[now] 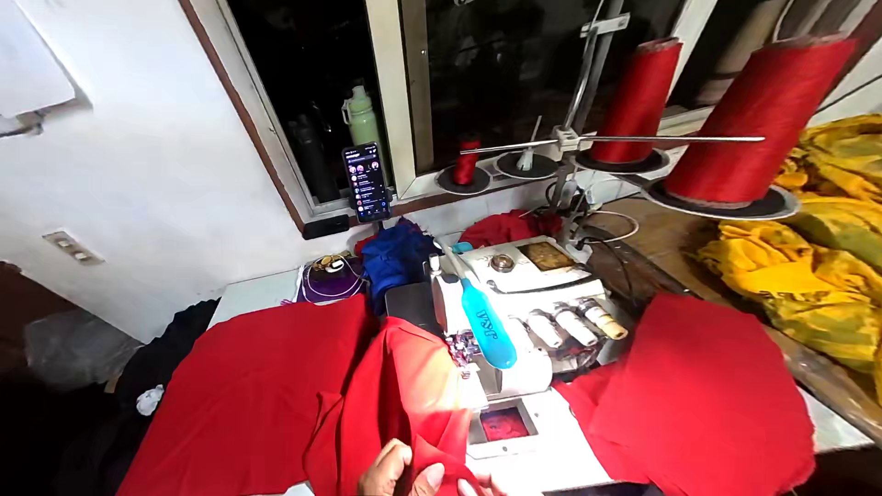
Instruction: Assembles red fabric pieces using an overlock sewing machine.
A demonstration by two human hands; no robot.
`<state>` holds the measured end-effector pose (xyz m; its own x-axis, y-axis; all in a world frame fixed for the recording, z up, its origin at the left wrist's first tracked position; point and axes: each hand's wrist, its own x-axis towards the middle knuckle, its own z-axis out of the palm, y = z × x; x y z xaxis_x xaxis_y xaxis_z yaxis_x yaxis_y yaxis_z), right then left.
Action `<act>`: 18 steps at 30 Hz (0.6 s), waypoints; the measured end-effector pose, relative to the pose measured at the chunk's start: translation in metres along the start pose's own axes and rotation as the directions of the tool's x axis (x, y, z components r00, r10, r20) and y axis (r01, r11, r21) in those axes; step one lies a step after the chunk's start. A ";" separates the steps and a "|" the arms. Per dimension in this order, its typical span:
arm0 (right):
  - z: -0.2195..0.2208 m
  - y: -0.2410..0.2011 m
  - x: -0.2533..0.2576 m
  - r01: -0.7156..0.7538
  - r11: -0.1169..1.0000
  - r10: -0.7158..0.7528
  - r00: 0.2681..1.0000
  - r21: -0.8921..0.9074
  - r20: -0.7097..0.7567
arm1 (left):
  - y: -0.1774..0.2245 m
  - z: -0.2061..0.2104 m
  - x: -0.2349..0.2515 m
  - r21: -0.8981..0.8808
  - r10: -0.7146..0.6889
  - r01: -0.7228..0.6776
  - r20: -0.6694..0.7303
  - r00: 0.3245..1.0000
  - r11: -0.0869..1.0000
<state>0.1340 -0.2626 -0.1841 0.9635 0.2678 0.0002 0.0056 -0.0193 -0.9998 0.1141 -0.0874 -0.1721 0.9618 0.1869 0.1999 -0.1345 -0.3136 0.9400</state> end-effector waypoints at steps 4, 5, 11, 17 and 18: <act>0.001 0.006 0.008 0.043 0.998 -0.045 0.996 0.039 0.074 | 0.000 -0.001 0.008 0.019 0.013 -0.013 0.025 1.000 1.000; 0.001 0.014 0.010 0.068 0.997 -0.072 0.992 0.040 0.100 | -0.003 0.000 0.009 0.026 0.013 -0.014 0.053 0.999 1.000; -0.003 0.014 0.019 0.156 0.987 -0.150 0.979 -0.034 0.141 | 0.009 0.000 0.011 0.055 0.007 -0.012 0.082 0.997 0.998; -0.027 0.043 0.045 0.235 0.938 -0.186 0.961 -0.254 0.203 | 0.008 -0.036 0.070 0.169 0.128 -0.131 0.028 0.991 0.977; -0.031 0.058 0.052 0.242 0.920 -0.188 0.963 -0.309 0.194 | 0.012 -0.044 0.092 0.230 0.155 -0.152 0.002 0.988 0.961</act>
<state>0.1928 -0.2797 -0.2415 0.8744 0.4488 0.1844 0.3211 -0.2503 -0.9134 0.1902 -0.0332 -0.1306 0.9299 0.1337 0.3427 -0.2203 -0.5437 0.8099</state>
